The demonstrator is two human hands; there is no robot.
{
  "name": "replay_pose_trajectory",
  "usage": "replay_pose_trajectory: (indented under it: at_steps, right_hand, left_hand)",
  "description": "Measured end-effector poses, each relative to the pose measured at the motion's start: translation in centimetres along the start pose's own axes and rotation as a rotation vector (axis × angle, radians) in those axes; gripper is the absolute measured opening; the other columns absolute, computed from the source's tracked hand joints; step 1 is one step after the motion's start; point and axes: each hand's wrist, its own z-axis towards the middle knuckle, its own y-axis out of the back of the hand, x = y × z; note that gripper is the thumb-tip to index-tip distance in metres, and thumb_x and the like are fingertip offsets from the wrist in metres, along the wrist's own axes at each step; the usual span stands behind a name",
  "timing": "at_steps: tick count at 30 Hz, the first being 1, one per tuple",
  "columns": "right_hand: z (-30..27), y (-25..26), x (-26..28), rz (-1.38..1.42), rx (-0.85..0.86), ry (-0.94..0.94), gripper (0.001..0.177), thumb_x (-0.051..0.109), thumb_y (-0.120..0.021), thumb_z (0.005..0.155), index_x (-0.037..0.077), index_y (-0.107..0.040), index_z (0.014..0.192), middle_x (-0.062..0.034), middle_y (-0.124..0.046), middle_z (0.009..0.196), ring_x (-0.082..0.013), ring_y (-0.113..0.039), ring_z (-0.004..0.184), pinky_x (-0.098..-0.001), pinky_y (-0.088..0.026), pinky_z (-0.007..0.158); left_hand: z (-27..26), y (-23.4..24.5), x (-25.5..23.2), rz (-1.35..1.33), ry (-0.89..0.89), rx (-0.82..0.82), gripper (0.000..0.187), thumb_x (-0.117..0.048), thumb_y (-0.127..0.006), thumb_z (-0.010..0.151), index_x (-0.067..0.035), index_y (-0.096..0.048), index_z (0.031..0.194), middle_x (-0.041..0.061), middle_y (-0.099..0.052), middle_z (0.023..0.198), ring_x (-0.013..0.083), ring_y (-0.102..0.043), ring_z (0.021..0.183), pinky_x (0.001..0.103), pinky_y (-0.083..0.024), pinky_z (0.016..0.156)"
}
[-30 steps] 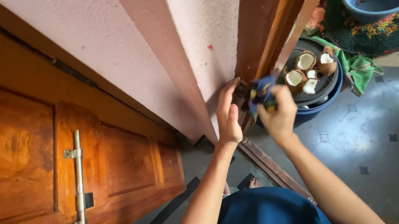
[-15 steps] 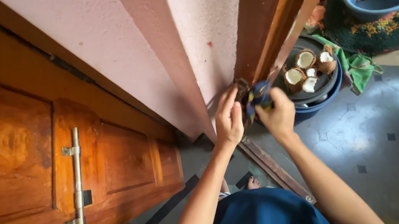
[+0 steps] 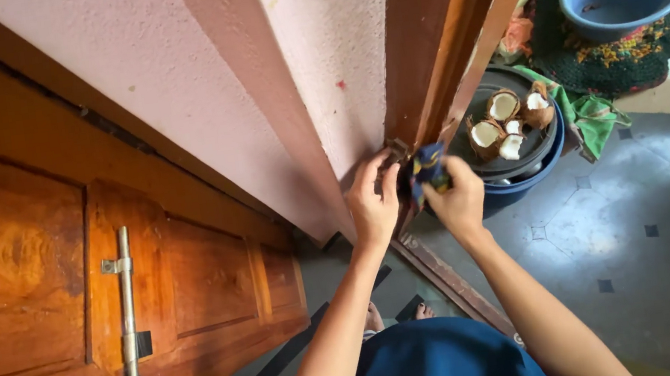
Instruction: Wipe down a wooden door, door frame, and metal latch hardware with a blue cloth.
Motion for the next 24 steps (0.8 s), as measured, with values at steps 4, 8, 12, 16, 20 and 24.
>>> replay_pose_trajectory:
  at_steps: [4,8,12,16,20,24]
  right_hand:
    - [0.8,1.1,1.8,-0.038,0.077,-0.169,0.035,0.002,-0.086,0.072,0.002,-0.069,0.102,-0.0129,-0.07,0.085,-0.0227,-0.069,0.072,-0.0337,-0.055,0.069]
    - [5.1,3.7,7.5,0.173,-0.125,-0.031,0.028,0.002,-0.084,0.086,0.002,-0.066,0.107,-0.0124,-0.07,0.091,-0.0215,-0.067,0.079,-0.0321,-0.055,0.076]
    - [4.9,2.5,6.4,0.101,-0.196,0.054,0.028,-0.002,-0.081,0.085,0.0,-0.065,0.107,-0.0148,-0.066,0.09,-0.0243,-0.064,0.079,-0.035,-0.054,0.078]
    - [-0.2,-0.2,-0.3,0.026,-0.02,0.024,0.034,-0.002,-0.081,0.073,0.0,-0.063,0.102,-0.0171,-0.063,0.089,-0.0299,-0.065,0.082,-0.0363,-0.054,0.075]
    - [1.6,1.3,2.9,-0.072,0.081,-0.053,0.033,0.0,-0.085,0.071,0.001,-0.063,0.096,-0.0151,-0.064,0.086,-0.0316,-0.065,0.078,-0.0372,-0.052,0.071]
    - [6.1,4.4,9.5,0.11,-0.173,0.118,0.033,-0.009,-0.076,0.079,0.002,-0.06,0.106,-0.0133,-0.062,0.095,-0.0305,-0.065,0.086,-0.0377,-0.053,0.081]
  left_hand:
    - [0.2,-0.1,0.1,-0.013,0.159,0.043,0.022,-0.007,-0.071,0.096,-0.002,-0.069,0.117,0.015,-0.074,0.104,0.027,-0.075,0.088,0.035,-0.058,0.079]
    - [0.0,-0.3,0.3,-0.051,0.037,0.011,0.027,-0.002,-0.066,0.095,-0.001,-0.066,0.122,0.016,-0.072,0.113,0.0291,-0.074,0.102,0.035,-0.058,0.087]
    - [0.1,-0.4,0.9,-0.087,0.108,0.032,0.033,-0.003,-0.065,0.094,0.0,-0.065,0.127,0.015,-0.072,0.114,0.0257,-0.075,0.1,0.033,-0.059,0.086]
    - [0.1,-0.4,1.2,-0.1,0.032,-0.005,0.027,-0.002,-0.067,0.096,0.001,-0.068,0.123,0.016,-0.072,0.117,0.0279,-0.074,0.107,0.034,-0.059,0.091]
    - [0.2,-0.3,1.4,-0.109,0.072,0.015,0.025,-0.003,-0.071,0.096,0.0,-0.069,0.121,0.014,-0.073,0.113,0.0253,-0.075,0.098,0.032,-0.059,0.086]
    - [0.2,-0.4,1.5,-0.135,0.104,0.044,0.027,-0.001,-0.065,0.095,0.0,-0.069,0.122,0.014,-0.072,0.112,0.0216,-0.076,0.094,0.031,-0.06,0.082]
